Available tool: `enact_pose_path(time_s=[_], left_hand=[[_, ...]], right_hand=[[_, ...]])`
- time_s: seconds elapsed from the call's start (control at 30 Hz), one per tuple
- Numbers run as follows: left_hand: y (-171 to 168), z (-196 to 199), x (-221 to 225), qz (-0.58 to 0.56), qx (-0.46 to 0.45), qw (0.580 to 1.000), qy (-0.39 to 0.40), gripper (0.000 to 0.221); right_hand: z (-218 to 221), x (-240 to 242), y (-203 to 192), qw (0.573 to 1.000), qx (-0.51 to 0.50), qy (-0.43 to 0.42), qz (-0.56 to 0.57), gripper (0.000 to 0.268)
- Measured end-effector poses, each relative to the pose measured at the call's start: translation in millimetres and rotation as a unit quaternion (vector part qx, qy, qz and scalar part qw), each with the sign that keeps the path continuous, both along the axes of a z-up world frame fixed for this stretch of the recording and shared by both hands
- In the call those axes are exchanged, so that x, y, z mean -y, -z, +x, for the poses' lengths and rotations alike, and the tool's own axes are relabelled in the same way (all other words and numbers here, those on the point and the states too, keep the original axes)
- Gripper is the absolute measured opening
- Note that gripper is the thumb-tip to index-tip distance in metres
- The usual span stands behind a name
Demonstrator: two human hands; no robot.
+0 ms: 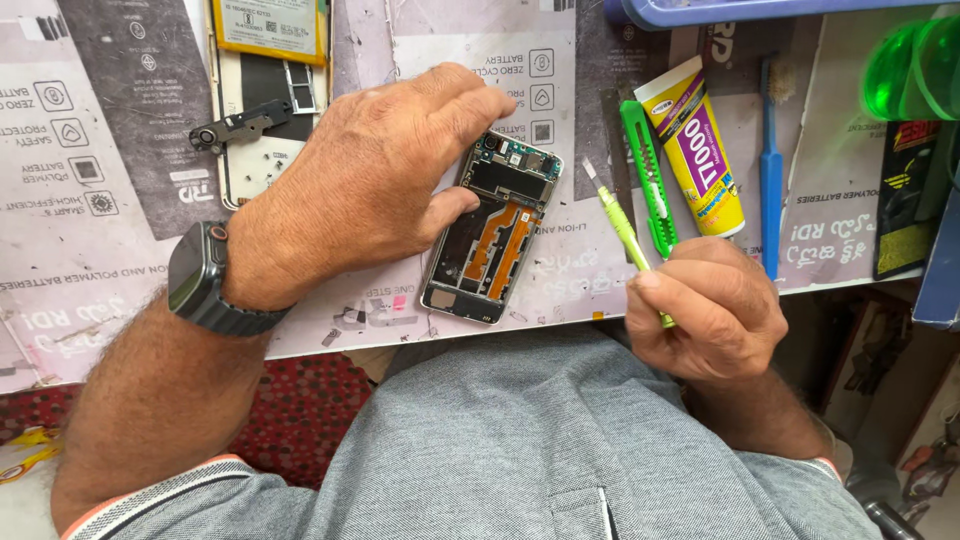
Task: The person performs a series of repair steps on a disassembled mobile phone, using a small screwdriver and a utility knife to probe internal components and circuit boards. The person handles the phone's internal chassis and the main logic board one at a time, turning the board over and using the tools to adjust small connectors and internal parts on a workbench.
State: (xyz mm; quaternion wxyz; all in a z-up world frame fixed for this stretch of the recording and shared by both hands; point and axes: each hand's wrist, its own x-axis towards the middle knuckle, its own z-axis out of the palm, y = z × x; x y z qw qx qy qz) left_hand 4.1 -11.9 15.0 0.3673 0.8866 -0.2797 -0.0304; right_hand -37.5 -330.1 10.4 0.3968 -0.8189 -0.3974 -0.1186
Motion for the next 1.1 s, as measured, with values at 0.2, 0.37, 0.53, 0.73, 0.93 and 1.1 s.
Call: enact_pose_path(time_s=[0.2, 0.37, 0.53, 0.73, 0.93, 1.1], left_hand=[[-4, -2, -1, 0.059, -0.011, 0.998, -0.014, 0.051], [-5, -1, -3, 0.065, -0.018, 0.998, -0.020, 0.056], [-5, 2, -6, 0.052, -0.038, 0.998, -0.011, 0.057], [-4, 3, -8, 0.059, -0.028, 0.998, -0.004, 0.062], [-3, 5, -9, 0.058, -0.036, 0.998, 0.006, 0.063], [-4, 5, -10, 0.055, -0.039, 0.998, 0.006, 0.061]], right_hand=[[4, 3, 0, 0.999, -0.025, -0.034, -0.001, 0.029], [5, 4, 3, 0.997, -0.044, -0.067, -0.010, 0.032], [7, 4, 5, 0.995, -0.058, -0.076, -0.009, 0.033], [7, 6, 0, 0.995, -0.072, -0.064, -0.013, 0.038], [10, 4, 2, 0.993, -0.083, -0.081, -0.003, 0.038], [13, 2, 0, 0.991, -0.096, -0.092, -0.009, 0.039]])
